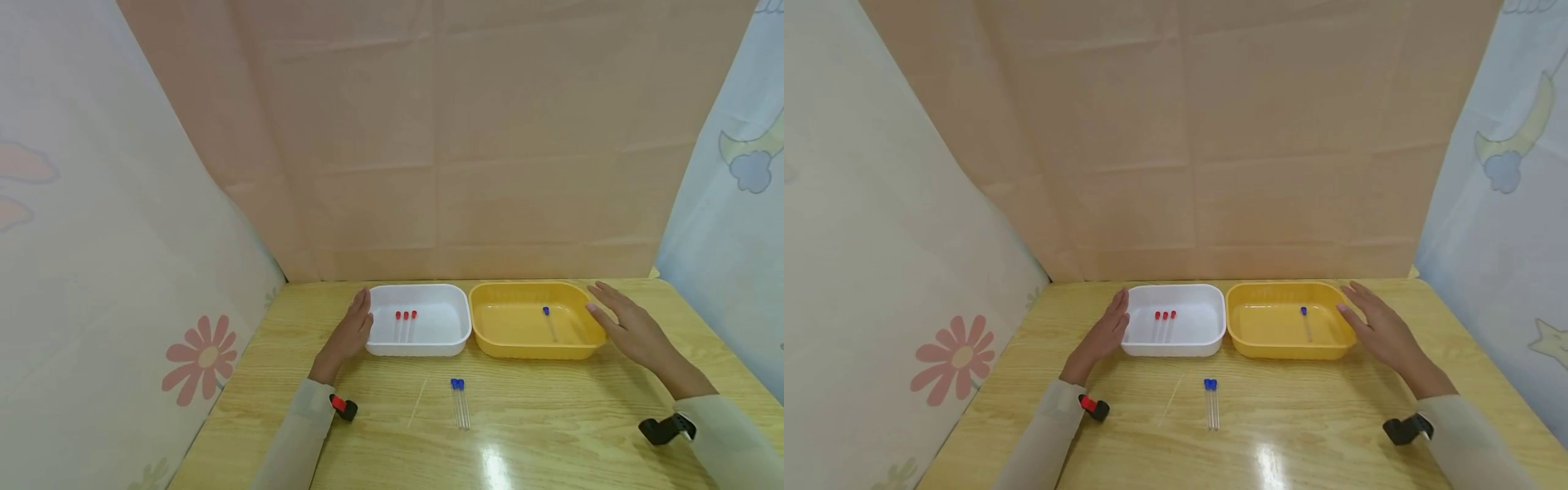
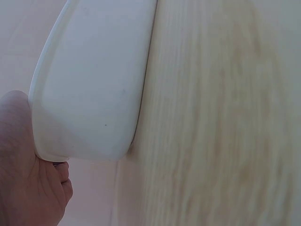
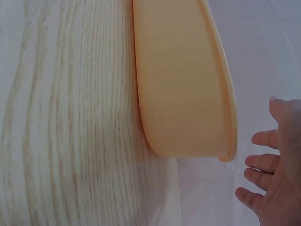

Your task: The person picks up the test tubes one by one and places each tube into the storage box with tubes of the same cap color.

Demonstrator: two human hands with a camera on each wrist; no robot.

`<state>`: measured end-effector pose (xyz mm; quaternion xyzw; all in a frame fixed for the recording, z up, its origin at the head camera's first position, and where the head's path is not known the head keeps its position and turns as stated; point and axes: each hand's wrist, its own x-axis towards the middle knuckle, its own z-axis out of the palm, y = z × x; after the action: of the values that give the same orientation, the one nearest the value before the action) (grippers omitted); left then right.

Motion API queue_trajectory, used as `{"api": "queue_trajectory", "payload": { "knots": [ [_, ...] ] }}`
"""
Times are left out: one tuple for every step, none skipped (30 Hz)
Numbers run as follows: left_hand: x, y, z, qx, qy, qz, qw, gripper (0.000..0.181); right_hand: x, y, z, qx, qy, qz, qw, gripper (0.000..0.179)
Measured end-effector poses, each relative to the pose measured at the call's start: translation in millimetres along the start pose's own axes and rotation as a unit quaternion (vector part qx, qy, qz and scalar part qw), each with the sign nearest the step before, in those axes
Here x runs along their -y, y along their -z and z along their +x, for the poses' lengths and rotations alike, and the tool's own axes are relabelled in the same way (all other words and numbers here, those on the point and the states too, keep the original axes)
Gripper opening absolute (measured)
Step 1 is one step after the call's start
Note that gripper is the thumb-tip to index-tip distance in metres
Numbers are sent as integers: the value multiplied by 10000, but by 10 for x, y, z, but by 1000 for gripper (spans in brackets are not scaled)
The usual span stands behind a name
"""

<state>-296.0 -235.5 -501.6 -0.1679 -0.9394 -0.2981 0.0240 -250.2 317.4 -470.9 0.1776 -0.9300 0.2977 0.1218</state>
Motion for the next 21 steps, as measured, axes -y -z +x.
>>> {"api": "queue_trajectory", "payload": {
  "knots": [
    [4, -2, 1, 10, 0, 6, 10000, 60, -5, -5, 9, 46, -16, 7, 10000, 60],
    [8, -4, 3, 9, -9, 0, 10000, 60, -11, -10, 18, 91, -23, 7, 10000, 60],
    [9, -4, 4, 2, -26, -17, 10000, 60, -16, -16, 27, 135, -29, 4, 9999, 61],
    [9, -3, 4, 4, -23, -18, 10000, 60, -20, -22, 35, 166, -20, -1, 9999, 61],
    [9, -3, 5, 1, -25, -11, 10000, 60, -22, -28, 42, 205, -10, -1, 9998, 62],
    [7, -1, 7, -7, -34, -4, 10000, 60, -24, -34, 50, 237, 1, 1, 9997, 62],
    [5, -1, 8, -10, -26, 6, 10000, 60, -28, -40, 59, 282, 16, 14, 9996, 63],
    [1, 1, 7, -10, -22, 6, 10000, 60, -31, -48, 66, 317, 28, 13, 9995, 63],
    [-2, 3, 6, -13, -31, 12, 10000, 60, -32, -55, 71, 352, 33, 17, 9994, 63],
    [-5, 3, 5, -16, -38, 29, 10000, 60, -32, -61, 77, 389, 37, 39, 9992, 64],
    [-7, 3, 6, -26, -53, 40, 10000, 60, -32, -65, 82, 443, 24, 67, 9990, 65],
    [-9, 3, 6, -31, -60, 50, 10000, 59, -37, -71, 88, 490, 15, 99, 9987, 65],
    [-10, 3, 5, -32, -60, 59, 10000, 59, -39, -74, 93, 530, 3, 142, 9985, 66],
    [-10, 2, 5, -34, -66, 67, 9999, 59, -43, -81, 97, 553, -1, 170, 9983, 66],
    [-11, 3, 5, -32, -65, 77, 9999, 59, -49, -88, 102, 593, -12, 212, 9980, 67],
    [-10, 3, 6, -29, -51, 70, 10000, 59, -56, -95, 108, 641, -27, 256, 9976, 68],
    [-7, 2, 9, -20, -29, 70, 10000, 59, -62, -102, 113, 684, -36, 294, 9972, 68],
    [-4, 2, 11, -10, -8, 60, 10000, 59, -66, -108, 118, 719, -41, 325, 9969, 69],
    [0, 1, 12, -9, -2, 52, 10000, 59, -66, -113, 123, 754, -57, 354, 9965, 69],
    [2, 1, 13, -2, 11, 54, 10000, 59, -67, -120, 128, 790, -68, 371, 9962, 70],
    [3, 2, 13, 1, 21, 53, 10000, 59, -63, -123, 132, 837, -100, 399, 9956, 71]
  ]
}}
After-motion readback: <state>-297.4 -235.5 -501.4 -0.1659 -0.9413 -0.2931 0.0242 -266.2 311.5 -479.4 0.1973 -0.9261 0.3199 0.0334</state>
